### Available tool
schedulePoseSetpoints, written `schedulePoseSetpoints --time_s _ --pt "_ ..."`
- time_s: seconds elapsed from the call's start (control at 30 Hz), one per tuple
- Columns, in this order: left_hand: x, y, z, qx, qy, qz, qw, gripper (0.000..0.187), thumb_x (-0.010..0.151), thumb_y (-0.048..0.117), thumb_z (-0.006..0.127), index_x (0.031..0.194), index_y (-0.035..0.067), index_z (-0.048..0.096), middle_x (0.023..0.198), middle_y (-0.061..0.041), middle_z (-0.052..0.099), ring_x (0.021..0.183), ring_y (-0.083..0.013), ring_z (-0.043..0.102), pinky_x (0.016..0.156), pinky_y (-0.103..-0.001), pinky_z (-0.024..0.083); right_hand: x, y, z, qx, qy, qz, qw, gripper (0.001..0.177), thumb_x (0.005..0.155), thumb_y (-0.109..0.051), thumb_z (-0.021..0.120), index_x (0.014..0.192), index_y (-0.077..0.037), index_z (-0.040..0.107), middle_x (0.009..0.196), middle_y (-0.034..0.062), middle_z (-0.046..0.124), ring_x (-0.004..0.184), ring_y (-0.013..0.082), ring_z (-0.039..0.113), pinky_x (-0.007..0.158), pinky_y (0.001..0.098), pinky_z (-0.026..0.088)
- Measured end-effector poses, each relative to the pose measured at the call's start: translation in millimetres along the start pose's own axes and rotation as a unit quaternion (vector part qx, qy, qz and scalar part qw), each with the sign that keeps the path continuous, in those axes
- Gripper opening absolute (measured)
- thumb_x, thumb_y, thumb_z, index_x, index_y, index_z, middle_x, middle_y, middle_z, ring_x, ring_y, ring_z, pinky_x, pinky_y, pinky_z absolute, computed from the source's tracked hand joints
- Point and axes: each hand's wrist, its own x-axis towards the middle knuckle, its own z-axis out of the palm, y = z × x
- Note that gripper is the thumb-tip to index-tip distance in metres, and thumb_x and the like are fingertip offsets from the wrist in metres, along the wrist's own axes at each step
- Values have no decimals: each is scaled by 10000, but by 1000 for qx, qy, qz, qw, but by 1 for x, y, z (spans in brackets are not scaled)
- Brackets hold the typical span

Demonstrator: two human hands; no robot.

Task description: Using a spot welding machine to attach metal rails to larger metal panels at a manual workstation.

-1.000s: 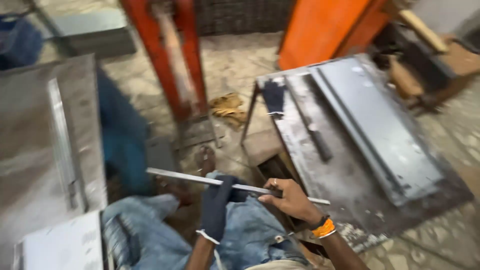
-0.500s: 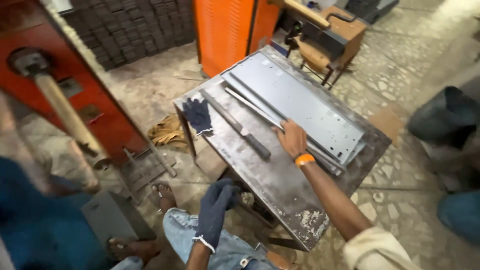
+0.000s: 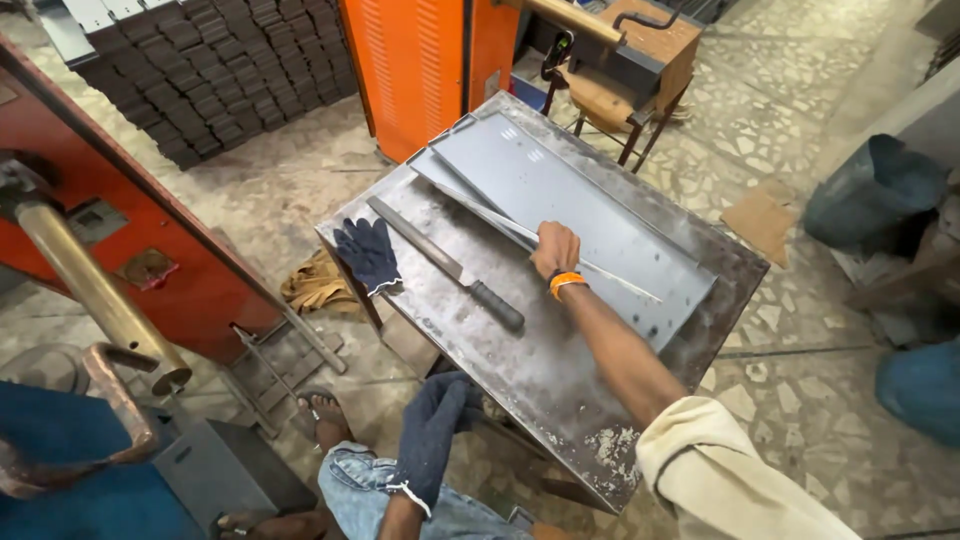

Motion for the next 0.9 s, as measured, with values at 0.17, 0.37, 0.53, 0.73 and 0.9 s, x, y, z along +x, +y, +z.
schedulePoseSetpoints --time_s 0.17,0.37,0.53,0.73,0.9 --pt "-2 -5 -5 11 -8 18 1000 339 985 293 600 1140 13 712 951 -68 777 807 -131 707 714 -282 571 0 -11 -17 -57 -24 -18 998 143 666 -53 669 806 -31 686 876 237 669 875 459 660 778 526 538" --pt "-5 -1 -7 -24 -16 21 999 353 985 278 614 1190 5 706 957 -79 772 803 -135 704 706 -279 556 -4 -47 -151 -64 114 -120 984 115 749 -63 653 853 -20 681 900 195 722 873 430 694 729 513 537" --pt "4 28 5 -21 28 75 997 373 972 288 625 1222 17 678 986 -67 774 793 -137 691 703 -269 548 -59 -121 -295 57 60 -139 987 418 774 -405 847 746 -17 693 623 159 611 560 295 577 552 428 442" --pt "23 14 -37 -44 122 144 981 374 1044 334 605 1095 -33 555 938 -26 561 829 -130 534 691 -310 423 -104 -184 -375 375 -55 -147 914 414 853 -236 857 656 -31 556 582 -45 420 565 41 352 480 276 292" --pt "-104 120 -32 -66 255 191 946 572 1153 328 623 857 -160 596 698 -156 436 631 -234 357 574 -421 331 -106 -203 -315 465 46 -199 862 417 984 -192 825 731 -33 535 674 -66 407 657 22 352 556 255 307"
